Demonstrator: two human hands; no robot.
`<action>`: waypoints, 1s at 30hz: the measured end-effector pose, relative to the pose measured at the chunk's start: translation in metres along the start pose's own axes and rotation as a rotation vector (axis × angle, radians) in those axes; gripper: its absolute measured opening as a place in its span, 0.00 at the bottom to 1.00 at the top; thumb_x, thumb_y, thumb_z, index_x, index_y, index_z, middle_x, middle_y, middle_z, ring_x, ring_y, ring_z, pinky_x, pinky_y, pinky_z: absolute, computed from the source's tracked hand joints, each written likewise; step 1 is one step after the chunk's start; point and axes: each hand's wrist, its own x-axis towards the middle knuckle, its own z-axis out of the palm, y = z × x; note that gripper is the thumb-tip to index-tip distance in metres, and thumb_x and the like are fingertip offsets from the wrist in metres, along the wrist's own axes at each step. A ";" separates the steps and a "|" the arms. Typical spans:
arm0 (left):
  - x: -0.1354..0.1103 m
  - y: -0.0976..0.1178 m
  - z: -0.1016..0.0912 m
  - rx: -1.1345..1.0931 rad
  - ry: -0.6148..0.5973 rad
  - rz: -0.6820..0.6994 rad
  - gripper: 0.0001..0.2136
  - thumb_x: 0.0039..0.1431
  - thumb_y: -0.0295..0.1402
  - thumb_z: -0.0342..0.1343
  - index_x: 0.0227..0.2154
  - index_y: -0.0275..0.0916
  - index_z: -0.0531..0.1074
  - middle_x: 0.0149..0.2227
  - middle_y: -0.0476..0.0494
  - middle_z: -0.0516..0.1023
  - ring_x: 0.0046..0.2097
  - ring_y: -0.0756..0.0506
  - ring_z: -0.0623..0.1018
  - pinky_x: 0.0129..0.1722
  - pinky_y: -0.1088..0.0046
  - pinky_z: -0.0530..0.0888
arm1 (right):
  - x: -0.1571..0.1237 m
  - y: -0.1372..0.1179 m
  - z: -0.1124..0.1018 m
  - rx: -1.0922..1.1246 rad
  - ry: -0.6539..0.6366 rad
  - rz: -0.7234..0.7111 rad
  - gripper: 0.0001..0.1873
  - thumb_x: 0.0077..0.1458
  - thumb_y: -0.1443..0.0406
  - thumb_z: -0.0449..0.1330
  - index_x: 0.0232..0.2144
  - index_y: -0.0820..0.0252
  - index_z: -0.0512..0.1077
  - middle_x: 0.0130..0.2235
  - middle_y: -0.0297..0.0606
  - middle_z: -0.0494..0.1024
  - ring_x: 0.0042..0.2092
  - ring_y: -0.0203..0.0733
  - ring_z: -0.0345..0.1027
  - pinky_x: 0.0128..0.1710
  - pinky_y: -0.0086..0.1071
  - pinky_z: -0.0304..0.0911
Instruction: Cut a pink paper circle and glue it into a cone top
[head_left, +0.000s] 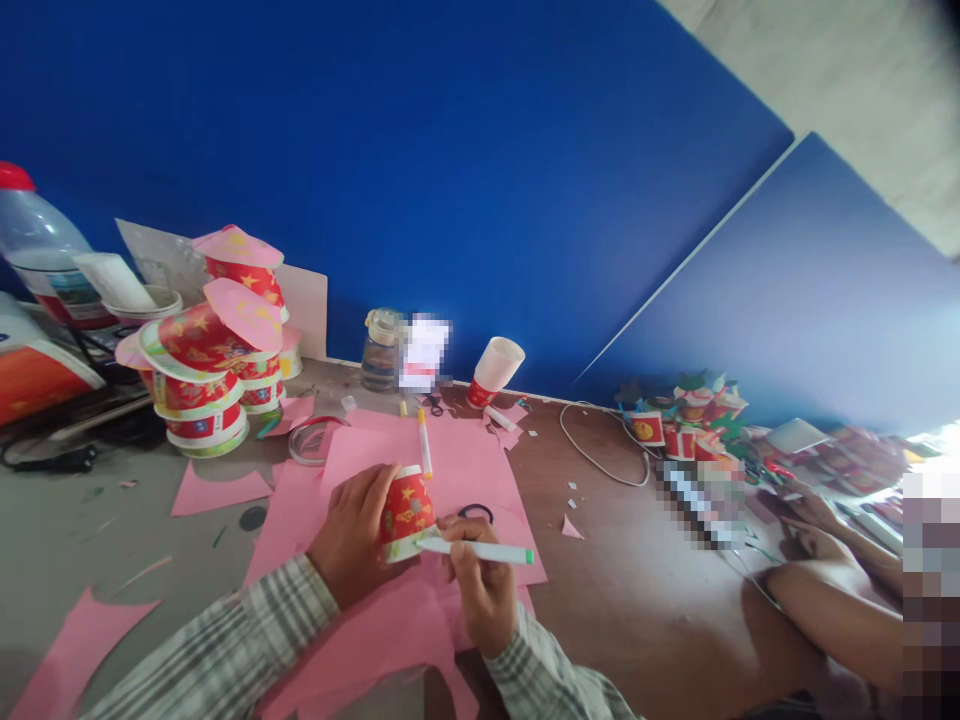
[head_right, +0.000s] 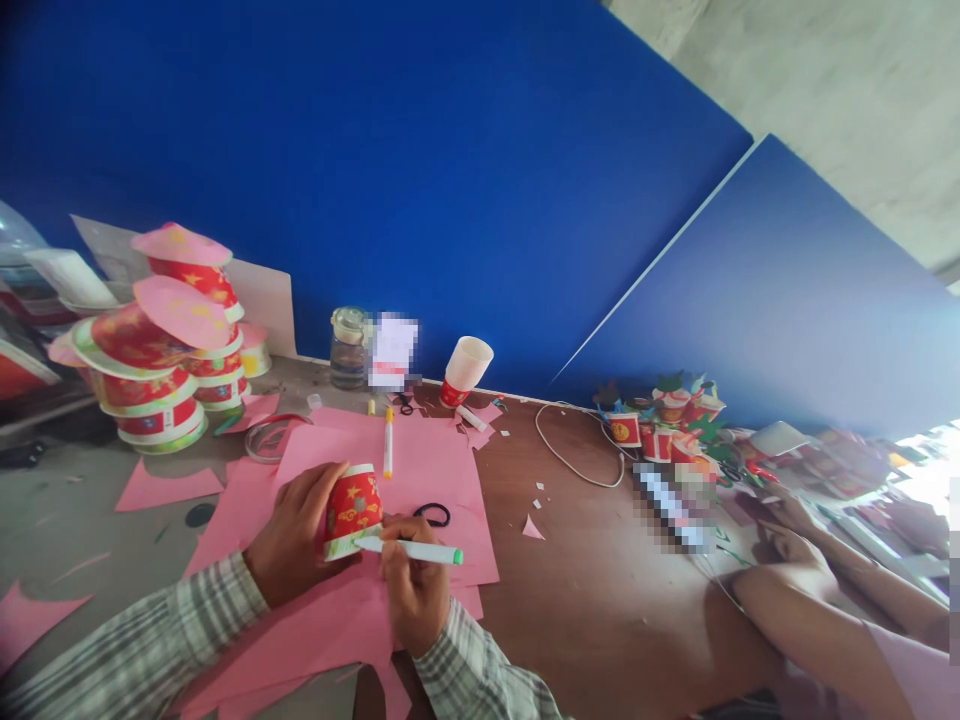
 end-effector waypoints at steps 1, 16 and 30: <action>0.000 0.000 0.000 -0.003 -0.001 0.001 0.45 0.29 0.54 0.53 0.51 0.39 0.46 0.45 0.34 0.65 0.47 0.34 0.63 0.43 0.54 0.63 | 0.000 -0.001 0.000 0.004 0.001 -0.009 0.09 0.54 0.61 0.52 0.28 0.57 0.69 0.16 0.27 0.65 0.27 0.41 0.67 0.34 0.36 0.65; 0.000 -0.001 0.000 0.022 -0.013 -0.008 0.45 0.28 0.55 0.52 0.51 0.38 0.46 0.45 0.34 0.65 0.47 0.35 0.63 0.43 0.56 0.63 | 0.001 0.001 0.000 0.035 0.028 0.029 0.10 0.54 0.59 0.53 0.28 0.57 0.70 0.15 0.26 0.66 0.18 0.36 0.61 0.32 0.35 0.65; 0.001 0.000 0.000 0.042 -0.016 -0.005 0.45 0.28 0.55 0.52 0.50 0.36 0.48 0.45 0.33 0.65 0.47 0.36 0.63 0.44 0.57 0.63 | 0.004 0.000 0.001 0.078 0.029 0.047 0.12 0.54 0.57 0.53 0.31 0.59 0.71 0.17 0.28 0.68 0.19 0.35 0.62 0.20 0.27 0.61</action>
